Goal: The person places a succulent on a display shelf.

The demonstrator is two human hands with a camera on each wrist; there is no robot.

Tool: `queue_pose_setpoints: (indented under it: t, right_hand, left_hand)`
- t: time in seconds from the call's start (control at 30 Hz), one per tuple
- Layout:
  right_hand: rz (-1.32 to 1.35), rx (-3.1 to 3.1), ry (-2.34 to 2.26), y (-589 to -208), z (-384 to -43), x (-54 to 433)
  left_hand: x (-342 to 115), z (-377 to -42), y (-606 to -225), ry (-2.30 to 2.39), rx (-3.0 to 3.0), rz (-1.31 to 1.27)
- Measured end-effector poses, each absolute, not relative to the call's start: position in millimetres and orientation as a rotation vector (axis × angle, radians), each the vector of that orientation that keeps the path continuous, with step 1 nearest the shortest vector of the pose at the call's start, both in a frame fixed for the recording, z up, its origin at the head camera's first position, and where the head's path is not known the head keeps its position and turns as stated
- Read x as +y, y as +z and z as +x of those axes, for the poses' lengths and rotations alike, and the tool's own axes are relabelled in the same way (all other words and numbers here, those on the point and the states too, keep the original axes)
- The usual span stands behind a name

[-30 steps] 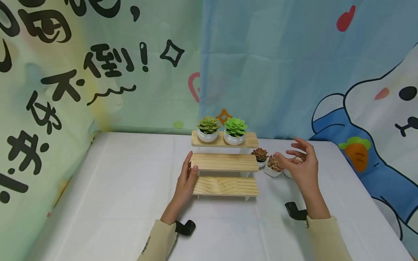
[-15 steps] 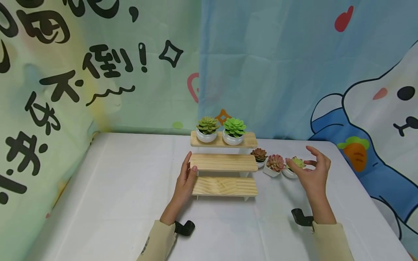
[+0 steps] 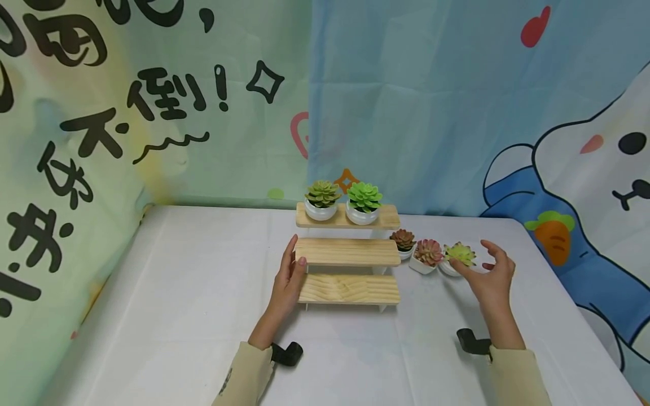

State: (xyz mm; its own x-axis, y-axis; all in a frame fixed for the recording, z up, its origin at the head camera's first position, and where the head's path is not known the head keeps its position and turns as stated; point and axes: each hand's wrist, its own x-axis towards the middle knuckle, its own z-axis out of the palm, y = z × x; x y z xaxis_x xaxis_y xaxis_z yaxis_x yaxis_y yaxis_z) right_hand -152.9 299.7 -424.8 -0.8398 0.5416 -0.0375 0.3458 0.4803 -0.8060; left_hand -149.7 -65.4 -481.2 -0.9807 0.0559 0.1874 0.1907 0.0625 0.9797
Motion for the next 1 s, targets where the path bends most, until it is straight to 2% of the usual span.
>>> queue_pose_setpoints:
  t: [0.2, 0.4, 0.77, 1.0]
  right_hand:
    - [-0.846, -2.566, 1.37, -461.7, -172.8, 331.1]
    - [-0.985, -2.524, 1.563, -471.8, -188.4, 337.2]
    - [-1.052, -2.441, 1.682, -442.6, -176.7, 304.4]
    - [-1.05, -2.449, 1.676, -440.7, -175.7, 300.7]
  left_hand:
    - [-65.1, -149.6, -481.5, -2.072, -2.219, -0.254]
    - [-64.9, -150.2, -481.1, -2.076, -2.216, -0.25]
    - [-65.2, -149.6, -483.9, -2.064, -2.224, -0.259]
    - [-65.6, -150.4, -482.6, -2.053, -2.227, -0.263]
